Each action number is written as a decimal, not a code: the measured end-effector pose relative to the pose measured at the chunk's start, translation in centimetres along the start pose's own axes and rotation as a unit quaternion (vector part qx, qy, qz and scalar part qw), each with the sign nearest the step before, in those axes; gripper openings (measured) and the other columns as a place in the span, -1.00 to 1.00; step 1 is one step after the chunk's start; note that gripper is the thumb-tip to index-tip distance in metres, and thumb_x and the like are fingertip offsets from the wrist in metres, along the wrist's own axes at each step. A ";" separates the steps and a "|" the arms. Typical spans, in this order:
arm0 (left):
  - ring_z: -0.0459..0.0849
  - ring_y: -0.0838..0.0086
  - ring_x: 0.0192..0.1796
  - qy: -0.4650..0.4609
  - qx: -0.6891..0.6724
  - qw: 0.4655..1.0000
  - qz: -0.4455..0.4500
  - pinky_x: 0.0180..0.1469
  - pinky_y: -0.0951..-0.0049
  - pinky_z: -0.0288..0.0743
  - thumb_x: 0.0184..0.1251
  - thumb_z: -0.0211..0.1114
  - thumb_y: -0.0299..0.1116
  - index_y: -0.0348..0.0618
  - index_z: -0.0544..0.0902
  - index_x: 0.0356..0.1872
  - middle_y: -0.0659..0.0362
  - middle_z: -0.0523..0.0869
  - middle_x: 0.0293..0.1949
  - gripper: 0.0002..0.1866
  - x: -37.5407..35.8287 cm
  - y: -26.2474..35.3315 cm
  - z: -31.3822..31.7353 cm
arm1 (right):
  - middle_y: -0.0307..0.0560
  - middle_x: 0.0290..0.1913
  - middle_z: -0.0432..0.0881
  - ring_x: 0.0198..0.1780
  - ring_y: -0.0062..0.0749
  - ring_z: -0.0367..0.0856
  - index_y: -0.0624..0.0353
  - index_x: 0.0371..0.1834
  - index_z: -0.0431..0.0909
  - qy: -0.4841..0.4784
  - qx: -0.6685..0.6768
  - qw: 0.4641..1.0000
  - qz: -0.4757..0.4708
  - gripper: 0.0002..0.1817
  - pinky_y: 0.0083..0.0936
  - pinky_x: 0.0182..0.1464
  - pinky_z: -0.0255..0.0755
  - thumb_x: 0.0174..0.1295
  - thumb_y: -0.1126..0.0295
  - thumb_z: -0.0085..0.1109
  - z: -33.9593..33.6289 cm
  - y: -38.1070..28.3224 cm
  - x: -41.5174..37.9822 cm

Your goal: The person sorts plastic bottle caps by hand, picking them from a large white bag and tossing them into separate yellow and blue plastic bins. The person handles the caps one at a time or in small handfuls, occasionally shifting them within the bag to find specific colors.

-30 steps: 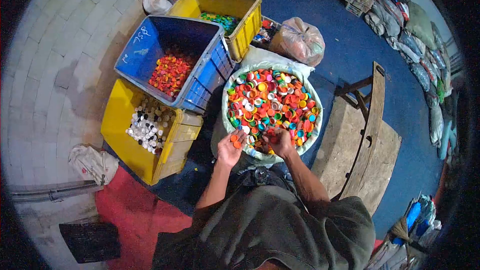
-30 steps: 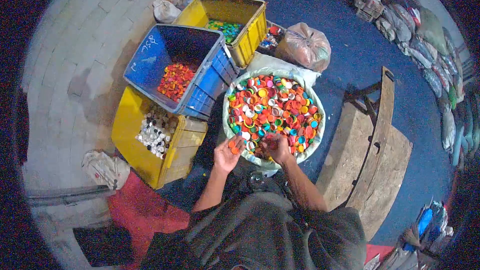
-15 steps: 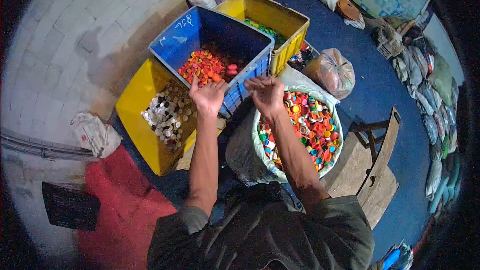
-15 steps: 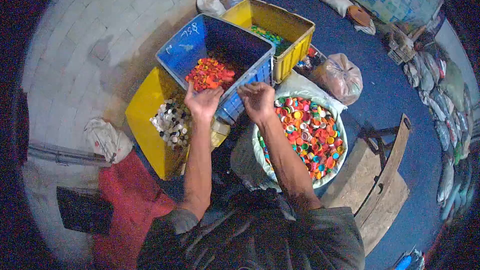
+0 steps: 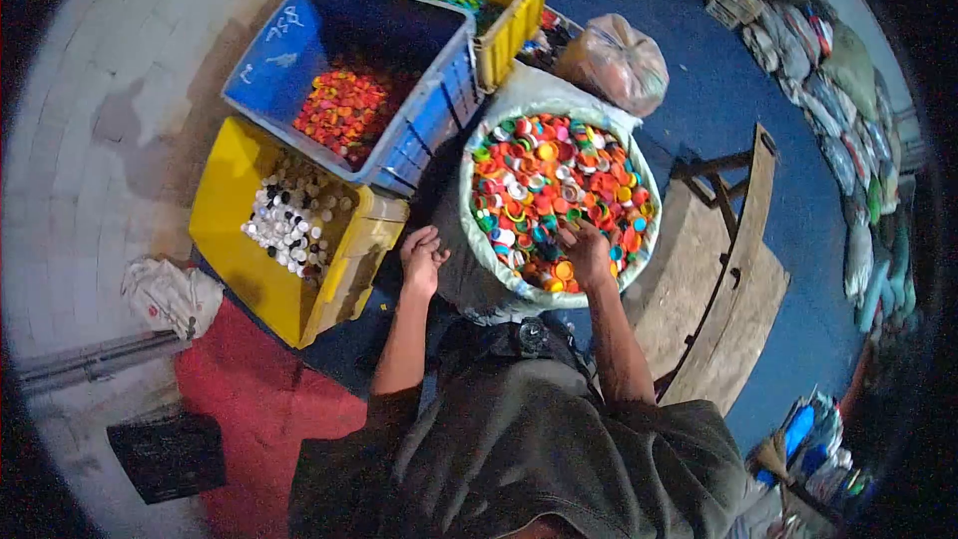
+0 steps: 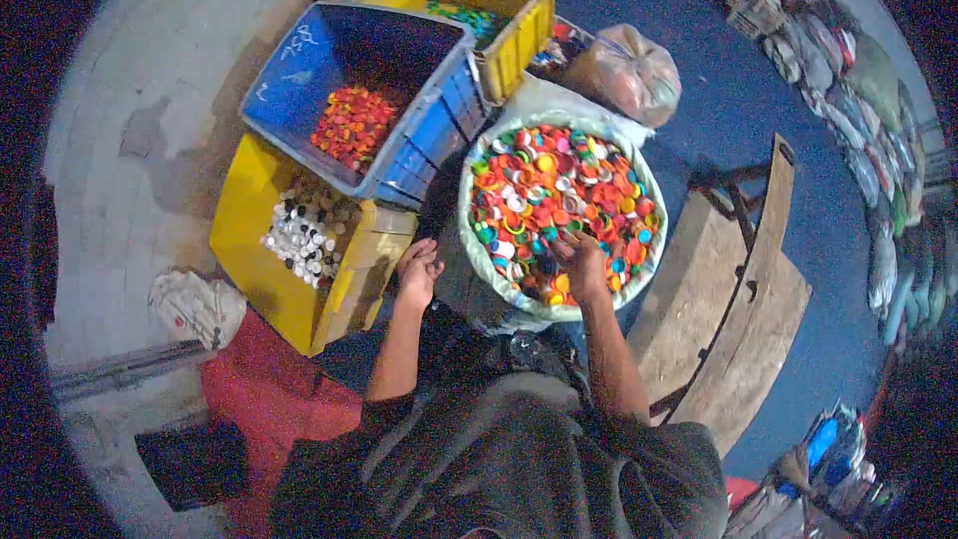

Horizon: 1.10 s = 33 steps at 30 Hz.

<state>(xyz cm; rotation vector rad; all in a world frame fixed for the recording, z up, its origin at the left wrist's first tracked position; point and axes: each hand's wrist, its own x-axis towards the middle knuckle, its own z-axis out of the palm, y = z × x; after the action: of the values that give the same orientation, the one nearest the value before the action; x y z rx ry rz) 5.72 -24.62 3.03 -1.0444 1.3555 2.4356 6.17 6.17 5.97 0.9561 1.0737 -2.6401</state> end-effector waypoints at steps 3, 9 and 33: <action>0.68 0.33 -0.30 -0.022 0.043 0.998 0.034 -0.17 0.27 0.63 0.15 0.00 -0.73 -0.22 0.44 0.05 -0.02 0.42 0.22 -0.60 -1.9 -1.6 1.6 | -0.08 -0.07 0.50 -0.07 -0.37 0.56 0.26 0.25 0.27 0.035 -0.049 0.998 0.002 -0.51 -0.39 0.01 0.44 0.26 0.32 -0.05 -5.8 -0.5 -2.0; 0.68 0.43 -0.19 -0.044 0.503 0.803 0.315 -0.12 0.43 0.54 0.12 0.33 -0.51 -0.21 0.40 0.08 0.15 0.71 -0.18 -0.53 -0.4 -5.0 4.7 | -0.14 -0.16 0.58 -0.26 -0.51 0.57 0.24 0.09 0.38 0.123 -0.178 0.974 -0.069 -0.63 -0.51 -0.21 0.46 0.23 0.40 0.10 -9.9 1.4 -2.9; 0.48 0.21 -0.08 -0.204 0.664 0.568 0.441 0.07 0.17 0.28 -0.05 0.40 -0.54 -0.13 0.37 0.18 0.23 0.69 -0.11 -0.34 -1.5 -10.1 13.7 | -0.09 -0.17 0.60 -0.24 -0.49 0.58 0.37 0.07 0.38 0.137 -0.321 0.928 -0.130 -0.63 -0.58 -0.15 0.48 0.20 0.52 0.12 -14.3 0.5 -4.5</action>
<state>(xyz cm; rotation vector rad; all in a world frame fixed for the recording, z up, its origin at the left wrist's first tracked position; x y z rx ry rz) 4.61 -7.64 1.86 0.6940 2.9197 0.8405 17.15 14.84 0.67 1.0875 2.0801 -2.0835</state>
